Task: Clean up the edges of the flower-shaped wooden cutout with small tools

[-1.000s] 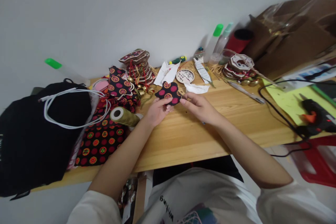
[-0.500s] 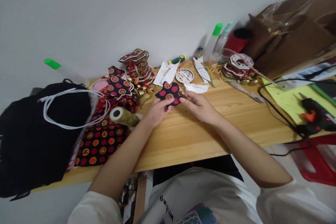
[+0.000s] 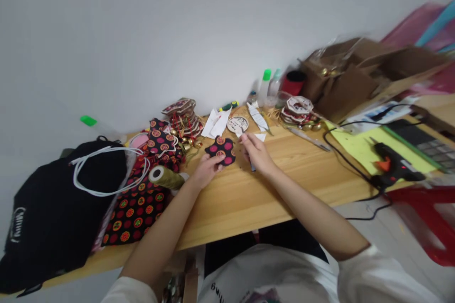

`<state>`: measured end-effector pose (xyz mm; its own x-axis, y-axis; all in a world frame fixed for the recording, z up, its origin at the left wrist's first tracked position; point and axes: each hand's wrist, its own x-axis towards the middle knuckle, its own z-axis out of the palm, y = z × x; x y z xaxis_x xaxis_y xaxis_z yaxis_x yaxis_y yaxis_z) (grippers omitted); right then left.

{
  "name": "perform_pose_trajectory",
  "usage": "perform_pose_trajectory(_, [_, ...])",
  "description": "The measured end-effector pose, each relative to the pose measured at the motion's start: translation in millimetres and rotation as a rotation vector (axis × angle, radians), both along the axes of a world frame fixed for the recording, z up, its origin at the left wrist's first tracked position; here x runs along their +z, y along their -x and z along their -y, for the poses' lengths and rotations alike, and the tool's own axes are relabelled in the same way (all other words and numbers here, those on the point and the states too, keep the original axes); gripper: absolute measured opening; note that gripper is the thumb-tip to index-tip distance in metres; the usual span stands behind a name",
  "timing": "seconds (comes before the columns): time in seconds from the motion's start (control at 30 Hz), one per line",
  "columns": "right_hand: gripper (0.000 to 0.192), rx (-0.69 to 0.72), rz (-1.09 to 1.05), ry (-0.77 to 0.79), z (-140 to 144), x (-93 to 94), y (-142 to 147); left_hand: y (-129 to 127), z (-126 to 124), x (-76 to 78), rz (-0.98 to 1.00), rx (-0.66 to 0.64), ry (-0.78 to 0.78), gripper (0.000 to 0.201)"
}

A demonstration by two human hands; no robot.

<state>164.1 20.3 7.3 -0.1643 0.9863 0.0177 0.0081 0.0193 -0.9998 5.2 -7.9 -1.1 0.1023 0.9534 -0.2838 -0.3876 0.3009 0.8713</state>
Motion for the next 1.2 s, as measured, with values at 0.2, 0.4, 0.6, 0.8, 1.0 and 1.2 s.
perform_pose_trajectory(0.2, [0.026,0.131,-0.222,0.104,-7,-11.1,3,-8,2,-7.0,-0.313,-0.037,-0.121,0.026])
perform_pose_trajectory(0.4, [0.032,0.236,-0.245,0.155,-5,-8.5,-2,-30,13,3.1,-0.388,0.178,-0.294,0.033])
perform_pose_trajectory(0.6, [0.031,0.314,-0.286,0.313,-4,-9.1,-10,-62,105,-20.0,-1.297,0.528,-0.580,0.047])
perform_pose_trajectory(0.8, [0.013,0.312,-0.308,0.432,-7,-11.8,-13,-63,165,-37.9,-1.836,0.256,-0.761,0.054])
perform_pose_trajectory(1.0, [0.006,0.337,-0.184,0.481,-19,-10.9,-16,-62,158,-46.5,-1.806,0.305,-0.807,0.044])
perform_pose_trajectory(1.2, [0.017,0.532,-0.020,0.602,-26,-4.3,-9,-64,158,-50.5,-1.772,0.323,-0.815,0.042])
